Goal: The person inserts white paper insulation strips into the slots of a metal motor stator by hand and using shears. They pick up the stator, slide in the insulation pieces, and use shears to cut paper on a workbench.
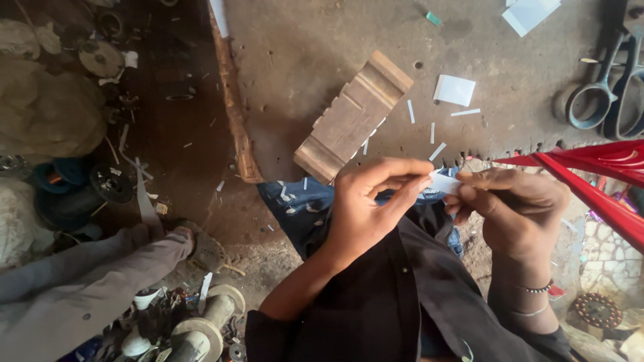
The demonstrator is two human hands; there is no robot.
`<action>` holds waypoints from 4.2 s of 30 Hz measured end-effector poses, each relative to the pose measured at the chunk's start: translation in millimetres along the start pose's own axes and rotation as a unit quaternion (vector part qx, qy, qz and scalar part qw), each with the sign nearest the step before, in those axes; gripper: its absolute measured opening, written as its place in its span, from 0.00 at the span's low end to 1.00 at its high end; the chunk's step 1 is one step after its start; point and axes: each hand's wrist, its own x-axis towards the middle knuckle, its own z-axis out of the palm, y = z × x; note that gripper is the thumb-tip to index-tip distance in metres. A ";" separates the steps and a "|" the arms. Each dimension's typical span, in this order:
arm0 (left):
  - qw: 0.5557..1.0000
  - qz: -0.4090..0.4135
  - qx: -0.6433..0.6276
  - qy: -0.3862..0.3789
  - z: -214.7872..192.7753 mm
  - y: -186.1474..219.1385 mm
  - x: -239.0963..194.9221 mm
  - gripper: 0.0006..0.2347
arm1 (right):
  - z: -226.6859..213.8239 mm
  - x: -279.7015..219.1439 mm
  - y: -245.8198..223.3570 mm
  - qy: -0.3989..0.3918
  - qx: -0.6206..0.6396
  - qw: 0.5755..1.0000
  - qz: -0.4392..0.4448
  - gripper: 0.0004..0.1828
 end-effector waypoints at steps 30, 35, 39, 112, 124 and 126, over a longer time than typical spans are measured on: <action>0.929 0.249 0.271 0.025 -16.7 11.5 -21.0 0.09 | 5.8 2.7 9.9 -0.154 0.034 0.981 0.109 0.12; 0.944 0.233 0.229 0.032 -15.5 17.2 -23.9 0.07 | 29.5 9.3 -10.2 -0.164 -0.172 0.970 -0.060 0.13; 0.934 0.246 0.257 0.024 -12.5 36.8 -22.0 0.08 | 33.2 15.7 -13.4 -0.160 -0.161 0.966 -0.126 0.12; 0.961 0.054 0.271 0.004 -104.6 79.6 -10.6 0.40 | 109.6 45.3 18.8 -0.128 -0.314 0.909 -0.241 0.11; 0.918 0.136 0.361 0.089 -99.6 65.5 -7.2 0.31 | 101.2 43.9 28.2 -0.132 -0.147 0.952 -0.235 0.06; 0.906 0.208 0.356 0.098 -96.2 55.6 -5.6 0.30 | 98.9 40.4 36.3 -0.077 0.028 0.976 -0.204 0.06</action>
